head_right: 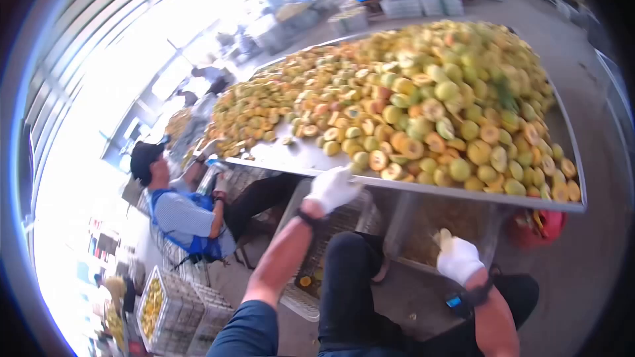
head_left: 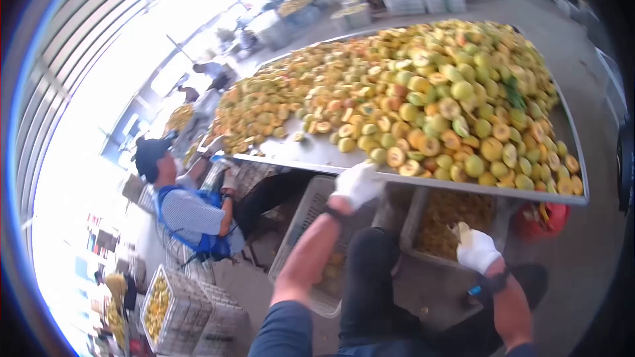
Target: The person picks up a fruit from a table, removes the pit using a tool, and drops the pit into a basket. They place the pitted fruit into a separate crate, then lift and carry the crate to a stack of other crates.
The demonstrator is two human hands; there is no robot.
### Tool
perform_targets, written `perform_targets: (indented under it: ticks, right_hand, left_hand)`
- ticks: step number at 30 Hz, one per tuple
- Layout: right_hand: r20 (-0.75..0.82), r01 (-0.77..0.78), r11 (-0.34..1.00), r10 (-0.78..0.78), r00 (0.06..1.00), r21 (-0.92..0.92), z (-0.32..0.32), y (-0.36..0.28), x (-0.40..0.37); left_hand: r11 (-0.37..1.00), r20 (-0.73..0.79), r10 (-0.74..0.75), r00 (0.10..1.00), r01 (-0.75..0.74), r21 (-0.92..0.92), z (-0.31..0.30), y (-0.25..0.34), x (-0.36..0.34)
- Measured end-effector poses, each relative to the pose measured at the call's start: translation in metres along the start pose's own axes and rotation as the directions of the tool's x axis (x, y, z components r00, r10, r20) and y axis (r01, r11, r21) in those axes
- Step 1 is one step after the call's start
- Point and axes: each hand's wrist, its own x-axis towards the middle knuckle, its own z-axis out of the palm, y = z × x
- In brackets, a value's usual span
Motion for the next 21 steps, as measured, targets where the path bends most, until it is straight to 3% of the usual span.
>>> perform_targets:
  ticks: [2, 3, 4, 9, 15, 17, 21]
  right_hand:
    - [0.036, 0.031, 0.990, -0.026, 0.999, -0.141, -0.011, -0.004, 0.006]
    - [-0.049, 0.071, 0.985, -0.080, 0.996, -0.157, -0.001, 0.005, 0.011]
    - [-0.051, 0.070, 0.977, -0.082, 0.995, -0.199, -0.001, 0.002, 0.013]
    - [0.026, 0.150, 0.951, -0.149, 0.989, -0.270, -0.009, -0.001, 0.014]
    - [0.022, 0.120, 0.961, -0.119, 0.993, -0.247, -0.022, -0.007, 0.015]
    - [-0.032, 0.136, 0.962, -0.148, 0.988, -0.237, -0.022, -0.008, 0.015]
    - [-0.043, 0.135, 0.961, -0.150, 0.988, -0.240, -0.020, -0.011, 0.017]
  left_hand:
    - [0.992, -0.078, 0.077, 0.994, -0.084, -0.098, 0.011, 0.035, 0.042]
    - [0.990, -0.023, 0.087, 0.996, -0.089, -0.112, 0.013, 0.053, 0.064]
    - [0.993, -0.088, 0.054, 0.995, -0.063, -0.105, 0.023, 0.073, 0.083]
    - [0.997, -0.028, -0.007, 1.000, 0.005, -0.076, 0.078, 0.107, 0.150]
    - [0.994, -0.011, -0.027, 1.000, 0.025, -0.110, 0.080, 0.108, 0.140]
    - [0.961, -0.020, -0.096, 0.995, 0.087, -0.262, 0.080, 0.101, 0.130]
    - [0.957, -0.033, -0.123, 0.992, 0.110, -0.268, 0.077, 0.097, 0.108]
